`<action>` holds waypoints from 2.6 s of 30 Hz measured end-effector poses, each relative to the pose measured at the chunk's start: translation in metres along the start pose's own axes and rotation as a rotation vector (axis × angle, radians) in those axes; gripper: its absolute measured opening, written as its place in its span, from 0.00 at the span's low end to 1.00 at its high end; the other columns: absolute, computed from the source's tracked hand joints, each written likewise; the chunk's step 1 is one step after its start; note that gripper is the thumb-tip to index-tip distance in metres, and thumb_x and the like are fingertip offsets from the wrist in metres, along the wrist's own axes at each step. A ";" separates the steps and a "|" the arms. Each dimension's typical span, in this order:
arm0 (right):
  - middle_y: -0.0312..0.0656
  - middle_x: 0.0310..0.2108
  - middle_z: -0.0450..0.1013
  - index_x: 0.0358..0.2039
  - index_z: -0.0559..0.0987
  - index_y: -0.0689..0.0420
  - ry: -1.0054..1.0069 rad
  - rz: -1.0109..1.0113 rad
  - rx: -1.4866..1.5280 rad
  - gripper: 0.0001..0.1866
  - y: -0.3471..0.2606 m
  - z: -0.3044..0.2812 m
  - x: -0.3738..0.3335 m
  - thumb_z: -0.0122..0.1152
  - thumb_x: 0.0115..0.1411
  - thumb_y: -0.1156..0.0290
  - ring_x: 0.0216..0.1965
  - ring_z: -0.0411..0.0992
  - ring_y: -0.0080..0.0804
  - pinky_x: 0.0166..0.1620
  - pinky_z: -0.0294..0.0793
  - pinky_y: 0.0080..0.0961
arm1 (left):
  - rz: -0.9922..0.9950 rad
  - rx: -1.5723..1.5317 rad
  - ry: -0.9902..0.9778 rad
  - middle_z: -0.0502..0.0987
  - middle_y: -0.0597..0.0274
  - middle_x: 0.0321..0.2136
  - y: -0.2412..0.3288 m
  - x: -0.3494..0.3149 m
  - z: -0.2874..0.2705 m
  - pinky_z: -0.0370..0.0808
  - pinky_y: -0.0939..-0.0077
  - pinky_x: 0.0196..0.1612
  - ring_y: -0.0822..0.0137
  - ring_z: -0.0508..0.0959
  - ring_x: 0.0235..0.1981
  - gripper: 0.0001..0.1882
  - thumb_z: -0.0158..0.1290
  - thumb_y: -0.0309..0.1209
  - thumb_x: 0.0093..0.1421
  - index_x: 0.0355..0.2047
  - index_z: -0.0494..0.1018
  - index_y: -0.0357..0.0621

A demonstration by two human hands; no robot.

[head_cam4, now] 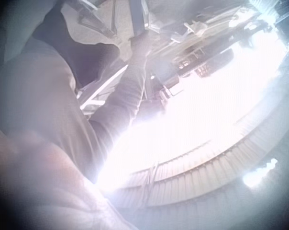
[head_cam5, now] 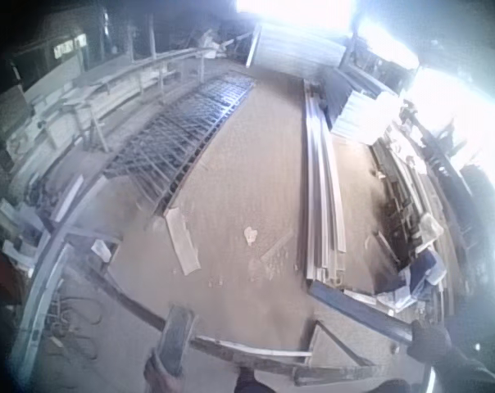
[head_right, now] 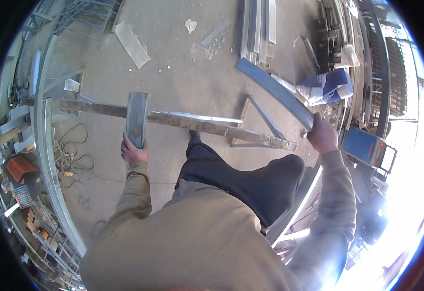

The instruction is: The person picks up a long metal bar and positions it between two curved metal frame sections on the floor. They adjust the bar's placement by hand to align it with the frame, then hold it in place while another person welds the joint. The person continues to hold and reposition the bar as needed during the welding process.

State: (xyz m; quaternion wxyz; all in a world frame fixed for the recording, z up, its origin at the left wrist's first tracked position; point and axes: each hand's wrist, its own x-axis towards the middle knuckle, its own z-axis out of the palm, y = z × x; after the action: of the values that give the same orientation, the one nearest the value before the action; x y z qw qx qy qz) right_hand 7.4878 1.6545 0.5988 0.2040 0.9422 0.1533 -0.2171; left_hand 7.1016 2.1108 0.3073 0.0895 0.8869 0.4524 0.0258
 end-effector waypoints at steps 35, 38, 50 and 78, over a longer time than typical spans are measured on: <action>0.61 0.54 0.76 0.62 0.66 0.58 -0.227 -0.527 0.071 0.44 -0.451 0.069 0.605 0.76 0.51 0.51 0.55 0.76 0.61 0.56 0.75 0.49 | -0.991 -0.097 0.047 0.76 0.52 0.44 0.076 0.099 -0.003 0.59 0.48 0.66 0.46 0.73 0.51 0.24 0.59 0.51 0.61 0.53 0.77 0.55; 0.62 0.53 0.76 0.64 0.65 0.58 -0.073 -0.577 0.058 0.42 -0.487 0.075 0.650 0.72 0.55 0.51 0.54 0.76 0.62 0.56 0.75 0.51 | -0.954 -0.057 0.041 0.76 0.53 0.45 0.078 0.107 -0.005 0.61 0.47 0.65 0.47 0.73 0.52 0.24 0.59 0.50 0.61 0.53 0.77 0.54; 0.46 0.57 0.71 0.72 0.55 0.62 -1.001 -1.150 0.819 0.44 -0.820 0.012 0.283 0.67 0.66 0.57 0.55 0.71 0.35 0.60 0.69 0.29 | -1.071 -0.209 -0.055 0.78 0.53 0.48 0.071 0.099 -0.034 0.58 0.46 0.69 0.47 0.73 0.57 0.30 0.58 0.55 0.58 0.57 0.77 0.55; 0.56 0.58 0.75 0.57 0.70 0.70 -0.367 -1.244 0.770 0.29 -0.916 0.031 0.130 0.69 0.61 0.66 0.56 0.76 0.49 0.58 0.75 0.41 | -1.109 -0.349 0.138 0.76 0.58 0.54 0.067 0.072 -0.024 0.53 0.49 0.74 0.55 0.69 0.65 0.34 0.58 0.62 0.56 0.54 0.78 0.53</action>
State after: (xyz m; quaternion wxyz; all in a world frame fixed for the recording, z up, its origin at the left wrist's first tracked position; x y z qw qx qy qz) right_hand 7.2427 2.4636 0.2209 -0.2777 0.6354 0.5337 -0.4841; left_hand 7.1947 2.1339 0.3403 0.2047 0.4861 0.8429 0.1068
